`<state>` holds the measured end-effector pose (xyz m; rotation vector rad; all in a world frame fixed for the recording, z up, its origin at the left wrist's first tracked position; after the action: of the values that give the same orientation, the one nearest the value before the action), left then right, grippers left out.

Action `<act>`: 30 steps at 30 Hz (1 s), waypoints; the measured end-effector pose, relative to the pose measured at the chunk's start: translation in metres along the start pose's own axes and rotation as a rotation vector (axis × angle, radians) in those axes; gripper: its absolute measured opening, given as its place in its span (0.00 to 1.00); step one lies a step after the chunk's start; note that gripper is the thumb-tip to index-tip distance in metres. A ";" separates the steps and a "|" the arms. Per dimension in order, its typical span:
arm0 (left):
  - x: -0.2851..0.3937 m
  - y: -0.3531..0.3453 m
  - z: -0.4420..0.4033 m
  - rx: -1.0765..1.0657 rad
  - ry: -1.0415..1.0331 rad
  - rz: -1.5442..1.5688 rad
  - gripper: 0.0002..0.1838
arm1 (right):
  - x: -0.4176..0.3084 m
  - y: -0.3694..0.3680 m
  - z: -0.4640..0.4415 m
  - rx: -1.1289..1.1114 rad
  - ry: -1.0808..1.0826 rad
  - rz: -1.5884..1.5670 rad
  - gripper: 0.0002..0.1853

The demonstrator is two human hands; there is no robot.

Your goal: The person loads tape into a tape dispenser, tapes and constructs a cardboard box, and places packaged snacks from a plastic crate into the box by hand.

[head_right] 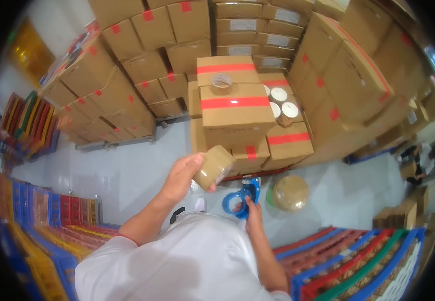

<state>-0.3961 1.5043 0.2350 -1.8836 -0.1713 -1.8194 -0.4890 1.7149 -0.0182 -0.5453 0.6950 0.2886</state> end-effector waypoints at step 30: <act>-0.065 0.016 0.071 0.221 -0.503 -0.741 0.25 | -0.053 -0.074 0.038 -0.078 0.235 0.344 0.27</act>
<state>-0.3315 1.5384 0.1701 -2.2383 -1.3353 -1.5746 -0.4769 1.6718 0.0690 -0.5379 1.0102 0.5809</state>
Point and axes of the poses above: each hand's wrist, its own z-axis away from the middle knuckle, its own y-axis out of the back of the hand, x = y × z, the point moved 9 cm from there along -z, towards the middle knuckle, and after that the axes turned 6 degrees about -y, right-handed, at the moved point
